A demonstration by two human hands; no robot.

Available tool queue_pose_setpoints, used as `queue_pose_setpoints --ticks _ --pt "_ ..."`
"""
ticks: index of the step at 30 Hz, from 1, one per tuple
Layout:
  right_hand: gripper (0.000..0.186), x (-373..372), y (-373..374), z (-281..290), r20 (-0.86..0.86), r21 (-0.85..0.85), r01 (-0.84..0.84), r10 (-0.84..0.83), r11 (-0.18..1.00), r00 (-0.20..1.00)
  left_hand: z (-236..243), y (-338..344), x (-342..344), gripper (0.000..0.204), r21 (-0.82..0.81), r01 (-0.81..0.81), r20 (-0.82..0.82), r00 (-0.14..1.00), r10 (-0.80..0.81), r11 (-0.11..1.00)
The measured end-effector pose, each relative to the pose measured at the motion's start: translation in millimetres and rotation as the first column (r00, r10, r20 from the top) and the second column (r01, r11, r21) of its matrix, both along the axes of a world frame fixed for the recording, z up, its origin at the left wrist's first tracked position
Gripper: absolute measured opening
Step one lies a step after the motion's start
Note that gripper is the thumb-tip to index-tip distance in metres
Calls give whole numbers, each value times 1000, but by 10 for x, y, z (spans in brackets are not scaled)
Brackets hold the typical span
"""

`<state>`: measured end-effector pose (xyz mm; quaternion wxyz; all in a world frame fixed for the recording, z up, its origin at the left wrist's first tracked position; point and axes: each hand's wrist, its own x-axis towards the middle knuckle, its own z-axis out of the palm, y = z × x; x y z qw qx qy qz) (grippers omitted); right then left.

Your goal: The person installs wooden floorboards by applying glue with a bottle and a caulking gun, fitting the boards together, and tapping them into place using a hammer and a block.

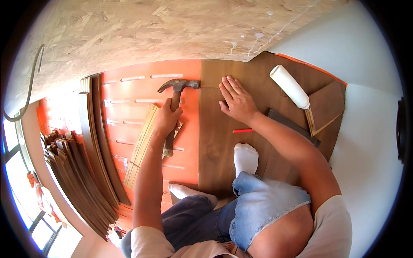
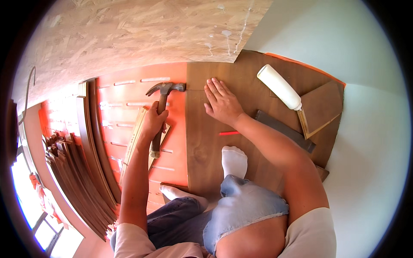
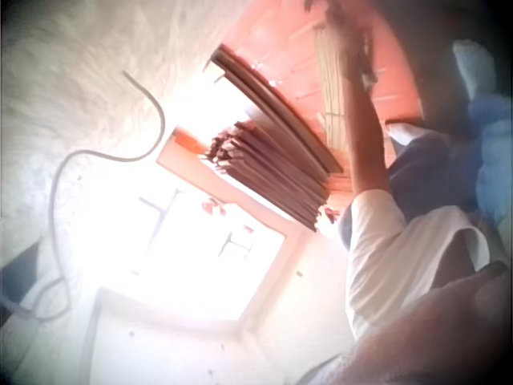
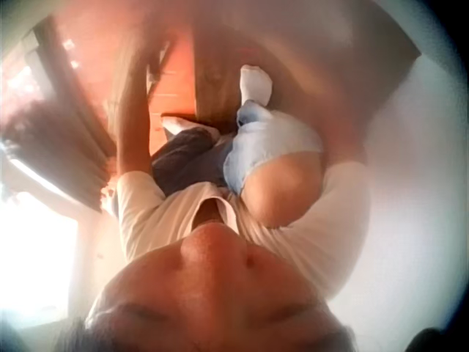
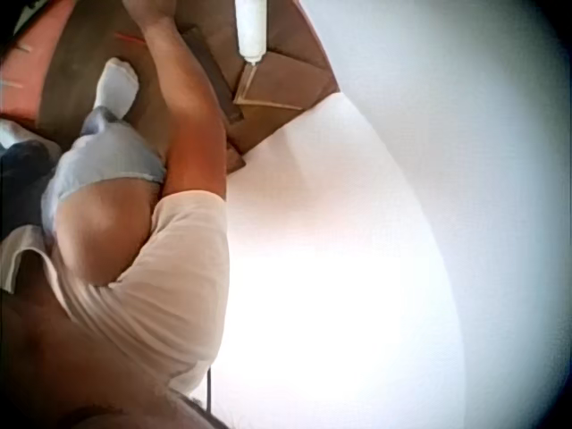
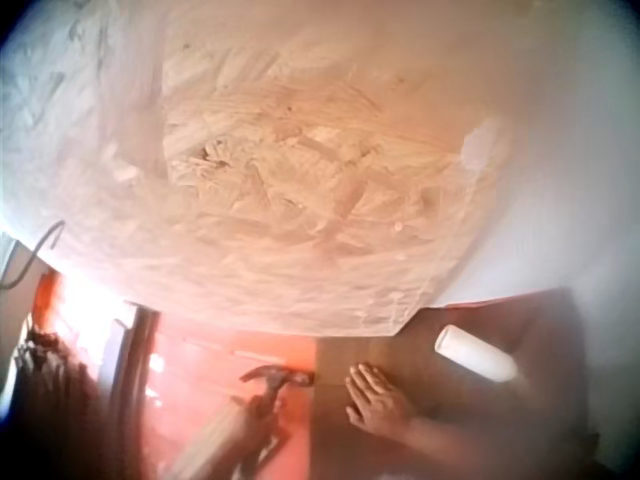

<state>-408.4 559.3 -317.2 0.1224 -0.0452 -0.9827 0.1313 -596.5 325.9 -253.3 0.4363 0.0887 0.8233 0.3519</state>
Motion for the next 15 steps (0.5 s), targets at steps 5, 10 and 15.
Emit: queue_pose_setpoints --ticks 5,10,15 --pt "65 -3 -181 34 41 -47 -4 6 999 999 -2 -3 18 25 32 -30 27 999 29 999" --pt "72 -211 -378 60 58 -102 -94 100 990 993 -20 -15 -61 16 79 -99 36 995 97 992" --pt "74 -239 -361 55 57 -196 -188 203 962 978 -28 -138 -278 16 135 -166 26 986 164 977"
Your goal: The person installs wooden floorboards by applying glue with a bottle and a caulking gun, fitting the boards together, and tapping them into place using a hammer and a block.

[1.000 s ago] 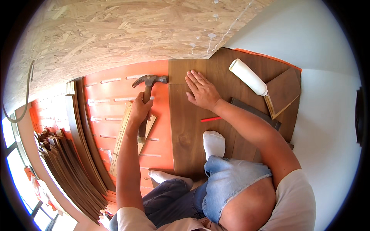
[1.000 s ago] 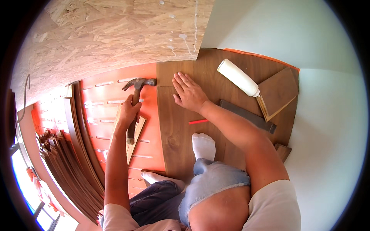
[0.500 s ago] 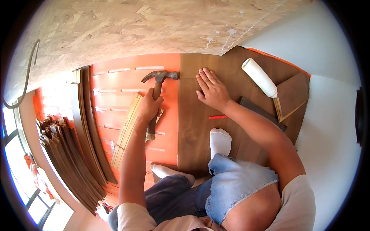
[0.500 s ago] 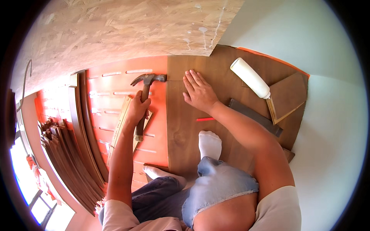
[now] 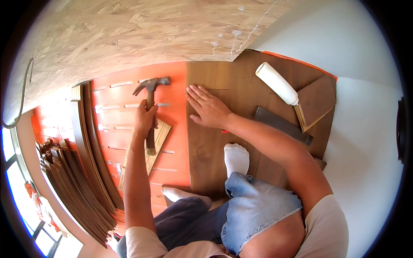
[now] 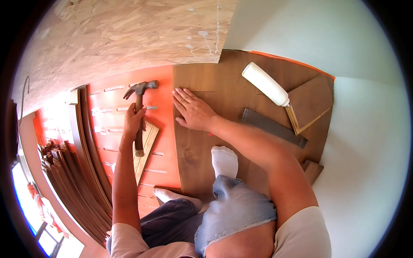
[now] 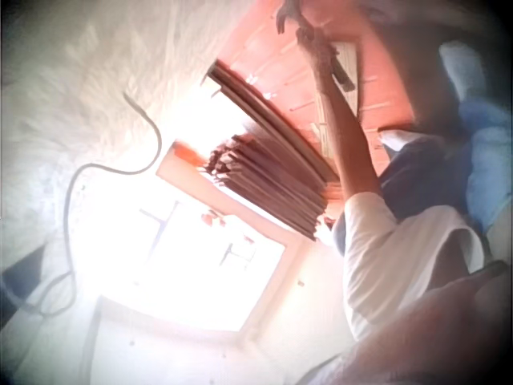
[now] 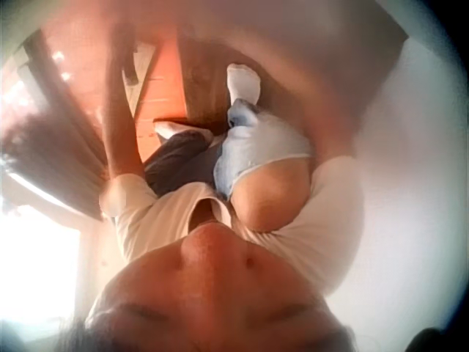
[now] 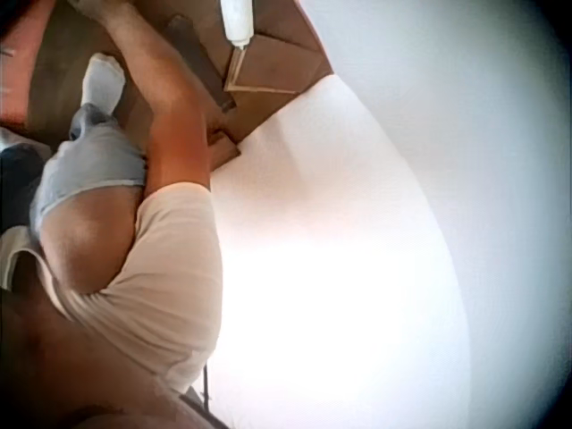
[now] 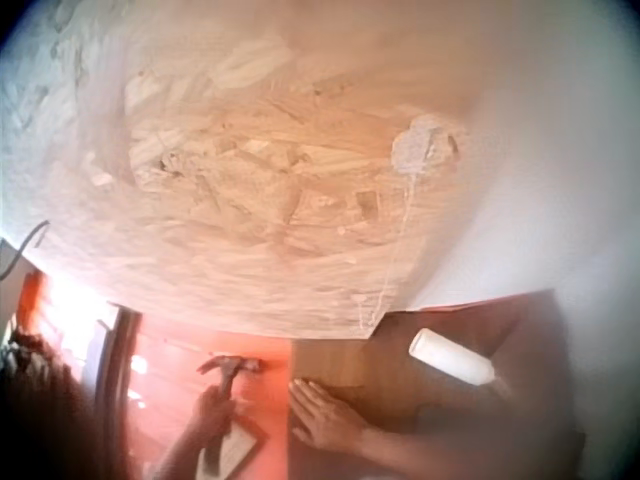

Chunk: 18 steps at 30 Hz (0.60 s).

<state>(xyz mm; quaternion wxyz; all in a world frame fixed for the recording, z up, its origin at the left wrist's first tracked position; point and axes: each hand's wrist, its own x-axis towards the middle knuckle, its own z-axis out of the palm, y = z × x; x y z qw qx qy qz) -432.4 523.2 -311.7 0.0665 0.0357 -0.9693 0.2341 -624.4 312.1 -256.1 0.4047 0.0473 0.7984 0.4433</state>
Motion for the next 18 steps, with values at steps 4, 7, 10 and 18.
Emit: queue_pose_setpoints --ticks 4,7,10,18 --pt "71 212 88 9 44 -46 -55 57 997 997 -88 -238 -275 17 23 -6 -7 1000 6 1000" --pt "68 506 172 24 84 80 172 -178 982 980 -73 -408 -458 17 -5 7 -32 999 -8 1000" --pt "63 877 254 152 157 127 263 -281 957 947 -68 -644 -623 17 -22 22 -44 999 -23 1000" --pt "81 1317 1431 703 -81 383 720 -755 579 651 -230 -1064 -995 27 -460 139 -504 772 -387 877"
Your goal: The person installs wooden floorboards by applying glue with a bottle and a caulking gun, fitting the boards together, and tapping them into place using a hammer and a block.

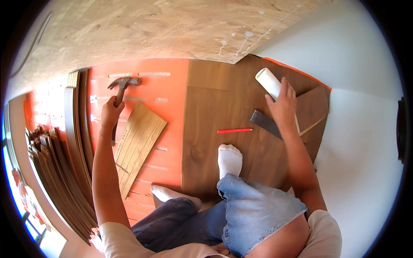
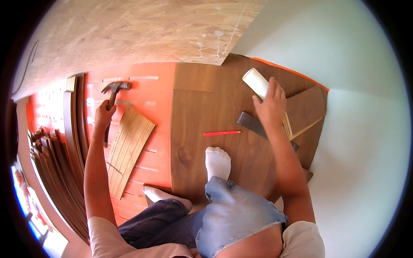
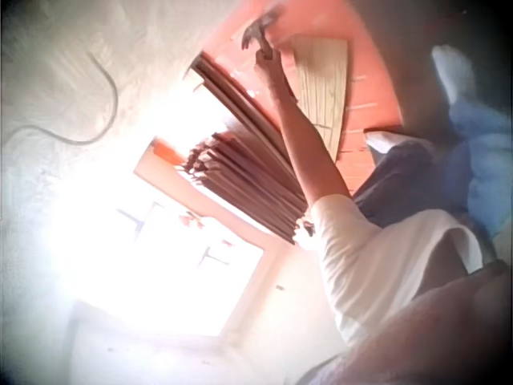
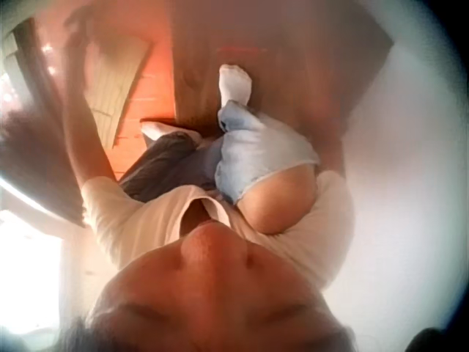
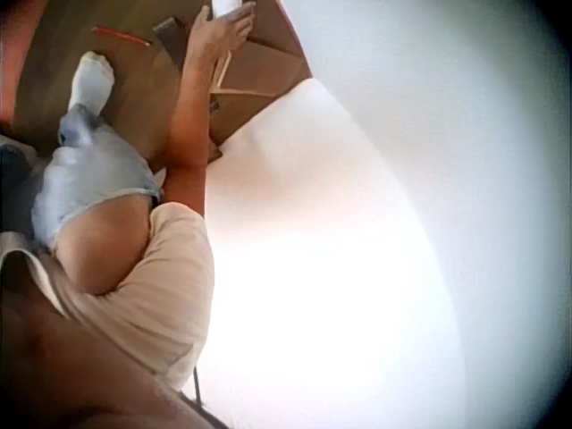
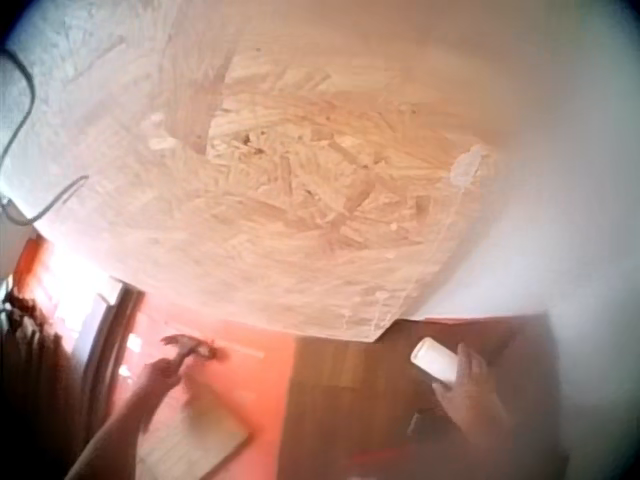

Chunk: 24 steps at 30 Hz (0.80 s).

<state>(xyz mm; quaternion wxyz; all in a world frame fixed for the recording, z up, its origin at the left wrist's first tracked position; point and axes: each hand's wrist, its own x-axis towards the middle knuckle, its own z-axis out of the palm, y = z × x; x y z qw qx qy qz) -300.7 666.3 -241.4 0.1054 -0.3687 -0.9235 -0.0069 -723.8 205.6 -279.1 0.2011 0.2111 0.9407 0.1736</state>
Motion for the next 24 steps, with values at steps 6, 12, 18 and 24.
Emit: queue_pose_setpoints --ticks 6,12,18,24 --pt "63 -43 461 67 324 -357 73 50 931 945 -180 -204 142 42 -92 -2 -282 959 -24 996" --pt "65 -647 -22 658 27 -686 -61 109 725 994 2 -641 524 44 -19 93 -541 836 -89 995" --pt "74 -1426 -875 735 -311 -946 -302 68 -115 948 513 -1640 1109 42 -137 210 -341 907 -245 968" --pt "67 -1952 -2250 560 -259 -862 -102 260 -496 930 1457 -2837 2157 35 -356 49 36 999 -39 933"
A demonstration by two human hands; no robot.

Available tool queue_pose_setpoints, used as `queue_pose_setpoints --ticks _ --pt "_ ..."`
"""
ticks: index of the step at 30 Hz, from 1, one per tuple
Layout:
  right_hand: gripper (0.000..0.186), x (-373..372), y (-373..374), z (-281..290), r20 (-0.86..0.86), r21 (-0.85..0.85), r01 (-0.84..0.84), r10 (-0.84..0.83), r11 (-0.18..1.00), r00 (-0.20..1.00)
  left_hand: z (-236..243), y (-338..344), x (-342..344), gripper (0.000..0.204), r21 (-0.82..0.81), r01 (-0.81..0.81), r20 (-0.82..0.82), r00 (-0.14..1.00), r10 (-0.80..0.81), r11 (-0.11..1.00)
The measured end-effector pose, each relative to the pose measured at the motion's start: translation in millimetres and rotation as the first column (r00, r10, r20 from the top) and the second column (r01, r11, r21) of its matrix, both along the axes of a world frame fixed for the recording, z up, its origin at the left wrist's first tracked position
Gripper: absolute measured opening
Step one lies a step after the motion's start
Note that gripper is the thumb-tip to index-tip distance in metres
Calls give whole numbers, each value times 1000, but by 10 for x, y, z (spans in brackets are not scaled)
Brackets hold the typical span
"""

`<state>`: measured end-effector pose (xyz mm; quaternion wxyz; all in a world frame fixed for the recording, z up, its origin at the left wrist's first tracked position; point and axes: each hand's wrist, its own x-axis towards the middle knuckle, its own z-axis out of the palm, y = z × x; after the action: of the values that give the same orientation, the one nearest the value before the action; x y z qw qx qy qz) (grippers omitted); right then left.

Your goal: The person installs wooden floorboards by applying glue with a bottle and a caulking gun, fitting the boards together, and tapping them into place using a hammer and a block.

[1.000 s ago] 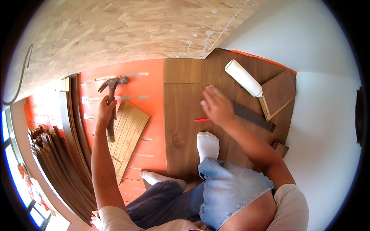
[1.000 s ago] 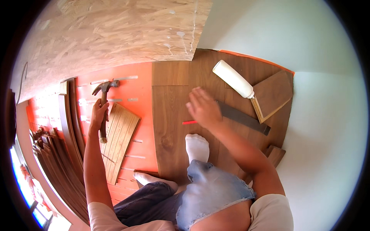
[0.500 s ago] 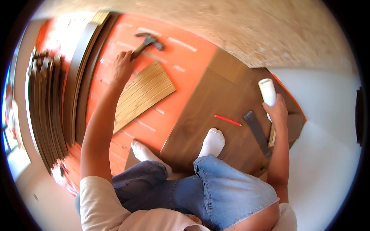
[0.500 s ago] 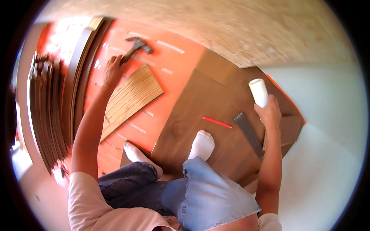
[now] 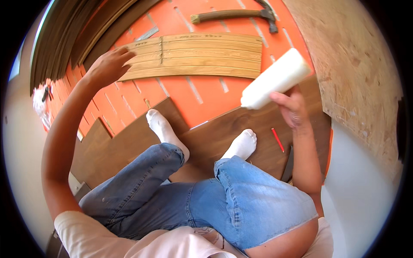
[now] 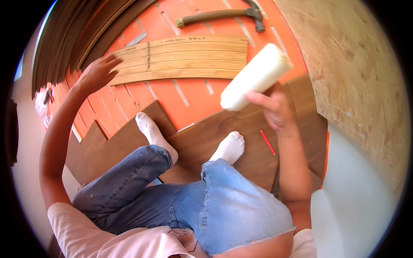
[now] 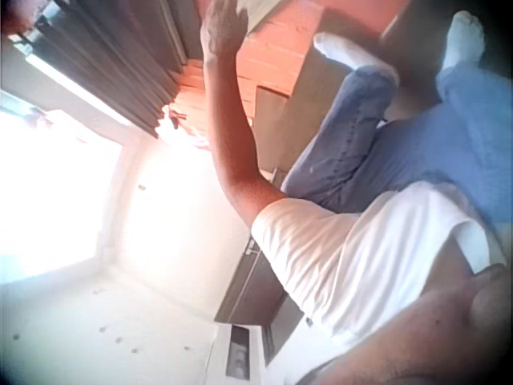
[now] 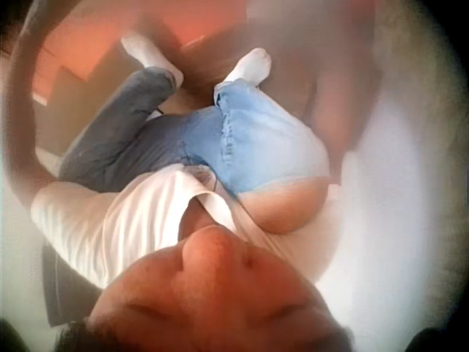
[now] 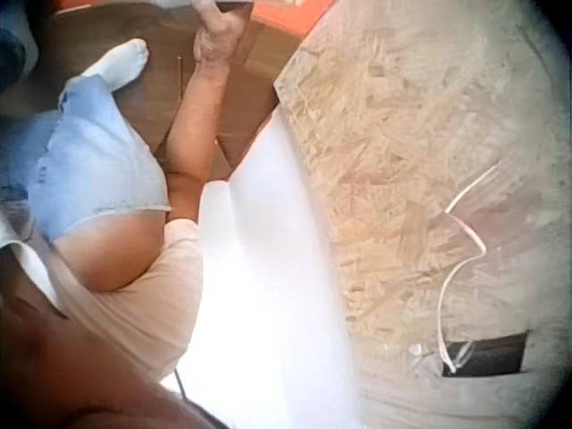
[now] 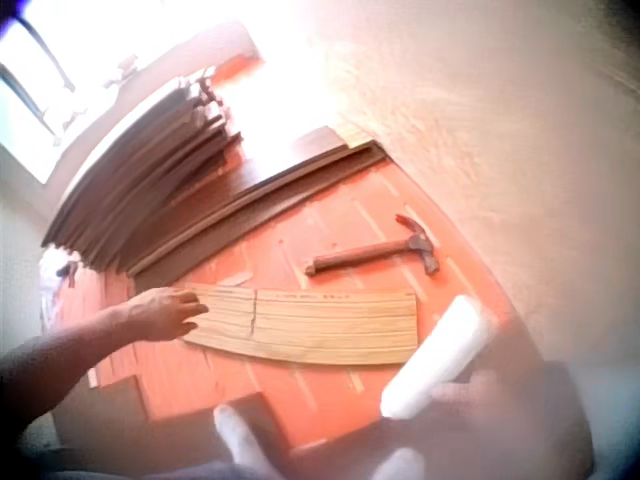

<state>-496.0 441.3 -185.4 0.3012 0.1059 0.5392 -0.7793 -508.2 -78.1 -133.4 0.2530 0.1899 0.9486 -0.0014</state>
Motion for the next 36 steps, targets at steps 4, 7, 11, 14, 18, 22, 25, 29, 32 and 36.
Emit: queue_pose_setpoints --ticks 4,7,11,14,18,22,25,29,32,36 --pt "64 -57 -712 -160 18 6 -259 259 966 966 455 -606 972 34 -117 -222 99 967 234 968" --pt "60 -18 -1104 -323 -10 55 -248 249 967 968 624 -879 1912 38 -198 -313 152 926 344 929" --pt "52 85 -1291 -485 -43 174 -273 284 946 958 613 -824 3163 41 -198 -433 310 823 476 879" --pt "49 195 -1247 -622 -52 252 -322 345 913 937 463 -394 3922 39 -107 -533 365 764 532 839" --pt "47 386 -1170 -703 2 290 -365 381 885 924 293 171 3879 35 -29 -800 621 455 638 599" --pt "47 474 -1246 -761 -8 312 -410 434 857 901 164 462 3588 37 23 -787 610 499 615 616" --pt "46 468 -1252 -701 -70 357 -391 442 848 894 202 482 3317 35 136 -791 559 559 613 597" --pt "47 381 -1097 -607 -158 539 -289 432 791 888 87 314 3307 34 123 -733 473 636 610 669" --pt "49 83 -777 -490 -172 643 -235 437 729 883 68 307 3121 34 113 -699 450 670 591 706" --pt "47 -463 -151 -418 -240 802 -94 462 589 854 38 333 2965 35 105 -645 448 711 543 757"
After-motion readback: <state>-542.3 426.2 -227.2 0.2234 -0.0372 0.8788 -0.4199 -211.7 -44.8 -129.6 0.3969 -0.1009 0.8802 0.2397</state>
